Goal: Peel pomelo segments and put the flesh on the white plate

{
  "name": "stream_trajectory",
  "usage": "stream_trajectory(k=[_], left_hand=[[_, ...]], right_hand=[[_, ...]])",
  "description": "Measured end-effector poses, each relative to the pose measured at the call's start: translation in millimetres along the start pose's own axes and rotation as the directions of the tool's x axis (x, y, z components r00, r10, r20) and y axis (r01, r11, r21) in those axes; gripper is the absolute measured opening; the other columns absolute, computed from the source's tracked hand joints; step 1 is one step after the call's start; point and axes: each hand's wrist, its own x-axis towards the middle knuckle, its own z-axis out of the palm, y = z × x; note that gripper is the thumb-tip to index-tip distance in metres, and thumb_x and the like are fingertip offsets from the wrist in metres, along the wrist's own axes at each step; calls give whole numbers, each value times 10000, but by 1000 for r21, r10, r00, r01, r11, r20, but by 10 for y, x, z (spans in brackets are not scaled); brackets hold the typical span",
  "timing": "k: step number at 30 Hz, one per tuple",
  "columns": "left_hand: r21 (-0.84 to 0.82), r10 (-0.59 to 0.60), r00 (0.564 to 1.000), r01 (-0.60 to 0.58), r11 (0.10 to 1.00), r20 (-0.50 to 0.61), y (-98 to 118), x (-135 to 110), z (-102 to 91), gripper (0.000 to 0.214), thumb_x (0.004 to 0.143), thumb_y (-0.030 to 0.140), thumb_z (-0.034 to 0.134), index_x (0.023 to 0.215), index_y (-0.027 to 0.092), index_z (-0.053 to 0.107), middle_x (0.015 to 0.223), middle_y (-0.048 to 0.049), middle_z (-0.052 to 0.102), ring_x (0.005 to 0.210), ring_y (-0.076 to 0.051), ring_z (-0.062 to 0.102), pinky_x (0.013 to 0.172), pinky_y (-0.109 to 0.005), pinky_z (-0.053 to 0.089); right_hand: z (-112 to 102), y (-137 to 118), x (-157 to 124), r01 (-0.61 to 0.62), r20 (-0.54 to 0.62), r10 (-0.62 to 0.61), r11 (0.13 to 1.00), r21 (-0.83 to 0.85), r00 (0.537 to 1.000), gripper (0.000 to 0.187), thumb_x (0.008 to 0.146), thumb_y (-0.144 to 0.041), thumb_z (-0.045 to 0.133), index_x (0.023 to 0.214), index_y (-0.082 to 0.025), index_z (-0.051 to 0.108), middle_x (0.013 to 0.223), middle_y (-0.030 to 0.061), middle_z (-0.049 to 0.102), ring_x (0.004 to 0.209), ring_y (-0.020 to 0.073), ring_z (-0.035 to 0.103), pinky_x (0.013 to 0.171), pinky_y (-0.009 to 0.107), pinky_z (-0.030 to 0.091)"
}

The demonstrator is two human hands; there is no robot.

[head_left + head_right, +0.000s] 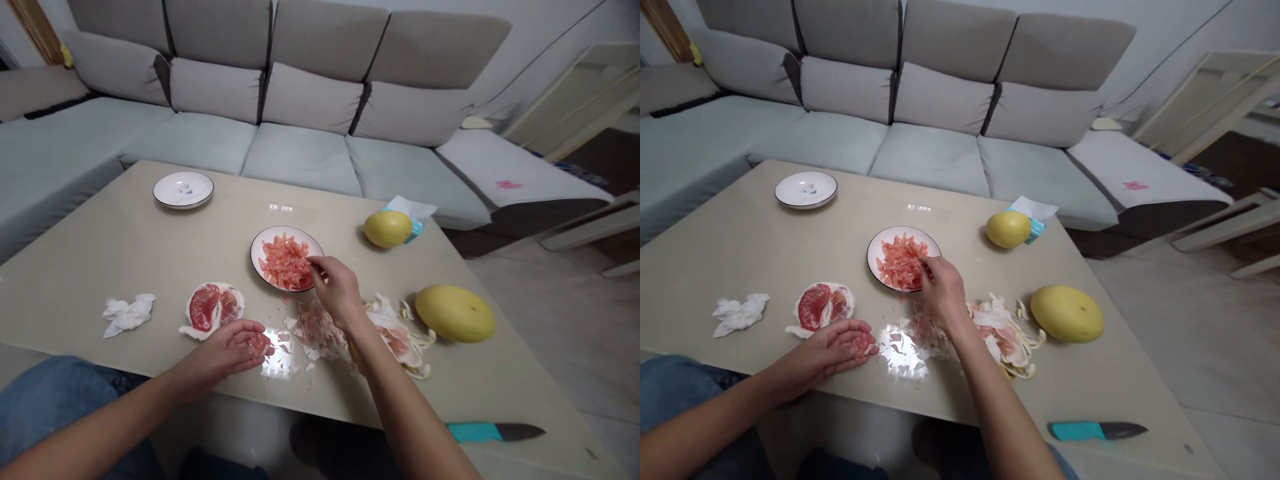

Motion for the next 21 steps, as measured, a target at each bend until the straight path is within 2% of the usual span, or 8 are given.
stream_trajectory(k=[2, 5, 8, 12, 14, 16, 21], left_hand=[[-11, 43, 999, -43, 999, -2, -28, 12, -10, 352, 737, 233, 771, 1048, 193, 612, 1138, -80, 613, 1113, -229, 613, 994, -355, 443], [-8, 107, 994, -107, 994, 2, -61, 16, 0, 331, 774, 235, 742, 1076, 194, 613, 1132, -75, 614, 1115, -226, 613, 991, -335, 437], [-25, 125, 992, -125, 992, 3, -80, 5, 30, 317, 790, 222, 726, 1087, 201, 616, 1097, -54, 615, 1075, -199, 624, 998, -322, 429], [-26, 161, 987, -162, 986, -29, -120, 18, 69, 338, 781, 202, 731, 1098, 207, 614, 1050, -42, 625, 1009, -156, 620, 957, -284, 442], [10, 208, 977, -208, 978, -38, -151, 38, 78, 341, 780, 201, 730, 1100, 206, 612, 998, -37, 642, 973, -143, 614, 921, -262, 452], [69, 261, 965, -258, 964, -37, -180, 57, 79, 320, 783, 204, 726, 1084, 207, 619, 944, -29, 656, 944, -136, 610, 898, -249, 456], [211, 287, 958, -277, 937, -21, -206, 81, 74, 327, 731, 194, 760, 1036, 217, 646, 950, -31, 671, 968, -166, 611, 867, -258, 482]], right_hand=[[-64, -160, -190, -63, 4, 63, 992, 112, 998, 209, 876, -269, 533, 970, -184, 699, 917, 79, 710, 794, 214, 637, 752, 332, 480], [-112, -417, -564, -220, 219, 155, 922, 319, 963, 179, 871, -307, 567, 901, -195, 703, 797, 36, 708, 696, 178, 626, 649, 278, 475], [-57, -580, -901, -350, 341, 218, 848, 398, 915, 164, 849, -307, 599, 884, -191, 709, 751, 27, 684, 639, 153, 583, 586, 247, 448], [106, -638, -1114, -435, 358, 277, 744, 508, 891, 184, 827, -332, 632, 917, -188, 703, 718, 15, 647, 613, 138, 548, 566, 234, 437], [170, -645, -1142, -438, 346, 285, 722, 536, 894, 167, 825, -321, 634, 891, -185, 706, 706, 15, 644, 604, 134, 544, 562, 232, 436], [203, -654, -1158, -412, 313, 281, 742, 529, 907, 148, 835, -303, 622, 853, -185, 711, 707, 20, 656, 595, 133, 546, 550, 229, 429], [213, -663, -1221, -178, 142, 128, 885, 431, 982, 134, 868, -216, 572, 870, -194, 704, 741, 29, 663, 621, 134, 562, 563, 231, 418]])
